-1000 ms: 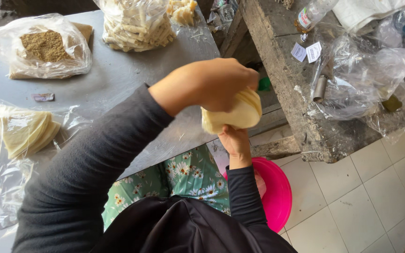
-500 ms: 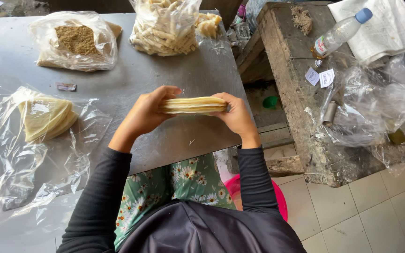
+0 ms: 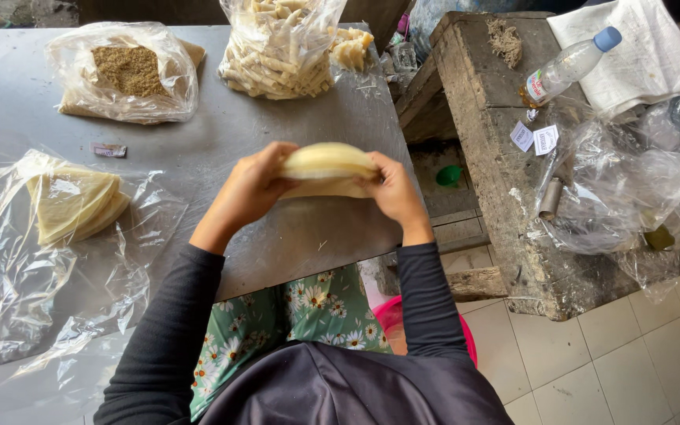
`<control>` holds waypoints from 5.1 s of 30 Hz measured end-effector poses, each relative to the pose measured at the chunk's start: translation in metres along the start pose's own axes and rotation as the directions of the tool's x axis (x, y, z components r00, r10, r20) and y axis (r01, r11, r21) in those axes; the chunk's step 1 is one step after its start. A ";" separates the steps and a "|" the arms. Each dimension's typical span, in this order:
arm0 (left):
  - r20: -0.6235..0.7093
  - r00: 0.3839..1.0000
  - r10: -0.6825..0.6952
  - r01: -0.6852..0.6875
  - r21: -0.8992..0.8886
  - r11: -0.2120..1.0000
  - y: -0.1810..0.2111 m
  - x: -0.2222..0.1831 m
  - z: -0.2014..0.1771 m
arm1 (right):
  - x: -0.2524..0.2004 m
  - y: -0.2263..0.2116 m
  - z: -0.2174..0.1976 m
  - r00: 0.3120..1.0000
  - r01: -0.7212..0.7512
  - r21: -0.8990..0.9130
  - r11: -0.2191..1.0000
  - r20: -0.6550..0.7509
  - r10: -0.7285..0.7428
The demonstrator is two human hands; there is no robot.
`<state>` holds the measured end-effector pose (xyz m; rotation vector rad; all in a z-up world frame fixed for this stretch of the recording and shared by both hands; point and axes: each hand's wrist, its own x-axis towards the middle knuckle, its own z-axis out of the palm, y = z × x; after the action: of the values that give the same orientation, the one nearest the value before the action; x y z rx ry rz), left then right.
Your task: The person cuts sheets of dough into triangles using a knife and stacks the pieces inside plastic bags.
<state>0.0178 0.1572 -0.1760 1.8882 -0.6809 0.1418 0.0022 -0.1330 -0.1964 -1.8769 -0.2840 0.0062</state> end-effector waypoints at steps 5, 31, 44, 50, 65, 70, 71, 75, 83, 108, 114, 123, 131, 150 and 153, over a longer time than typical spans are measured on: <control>-0.056 0.955 -0.293 0.290 -0.051 0.956 -0.015 -0.001 0.006 | 0.027 0.010 -0.015 0.988 -0.126 0.022 0.992 0.091 0.124; 0.166 0.978 0.128 -0.191 0.448 0.873 -0.005 0.026 0.105 | -0.017 -0.025 -0.023 0.990 0.141 -0.495 0.857 0.059 -0.129; 0.031 0.990 0.136 -0.133 0.505 0.853 -0.013 0.026 0.116 | -0.002 -0.031 -0.020 0.971 0.233 -0.573 0.786 0.090 -0.222; 0.038 0.992 0.117 -0.122 0.383 0.916 -0.002 0.023 0.107 | -0.004 -0.030 -0.013 0.917 0.329 -0.735 0.593 0.098 -0.388; 0.074 0.982 0.175 -0.190 0.343 0.920 -0.007 0.011 0.105 | -0.023 -0.013 -0.008 0.887 0.308 -0.695 0.650 -0.037 -0.461; 0.051 0.977 0.207 -0.211 0.393 0.895 -0.007 0.008 0.111 | -0.026 -0.016 -0.005 0.901 0.283 -0.673 0.684 -0.058 -0.430; 0.044 0.976 0.213 -0.213 0.401 0.891 -0.006 0.006 0.112 | -0.027 -0.017 -0.005 0.898 0.289 -0.669 0.685 -0.057 -0.436; 0.038 0.970 0.239 -0.231 0.429 0.873 -0.006 0.002 0.115 | -0.031 -0.018 -0.005 0.898 0.289 -0.664 0.689 -0.062 -0.436; 0.040 0.968 0.248 -0.240 0.431 0.870 -0.004 0.001 0.114 | -0.034 -0.014 -0.006 0.916 0.270 -0.652 0.709 -0.053 -0.398; -0.173 0.973 -0.155 0.209 0.355 0.911 0.010 -0.039 0.032 | -0.063 -0.008 -0.049 0.827 0.077 -0.762 0.643 -0.311 -0.468; -0.186 0.978 -0.094 0.150 0.311 0.939 0.000 -0.047 0.038 | -0.094 0.015 -0.188 0.436 -0.782 -0.496 0.378 -0.868 -0.239; -0.200 0.964 -0.178 0.234 0.306 0.923 -0.016 -0.049 0.031 | -0.111 0.064 -0.260 0.422 -0.826 -0.316 0.467 -0.896 0.140; -0.186 0.980 -0.065 0.136 0.394 0.909 0.004 -0.042 0.011 | -0.149 0.080 -0.300 0.451 -0.225 0.325 0.918 -0.801 0.394; 0.623 0.700 0.348 -0.713 0.589 0.380 0.087 0.073 -0.045 | -0.117 -0.090 0.060 0.986 -0.015 -0.492 0.870 -0.150 -0.068; 0.766 0.616 0.182 -0.756 0.511 0.409 0.066 0.085 -0.023 | -0.103 -0.092 0.074 0.992 0.025 -0.586 0.810 -0.087 -0.094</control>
<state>0.0591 0.1266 -0.0783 2.5680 -1.9628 0.2776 -0.1257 -0.0570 -0.1486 -2.4742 -0.2868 -0.2587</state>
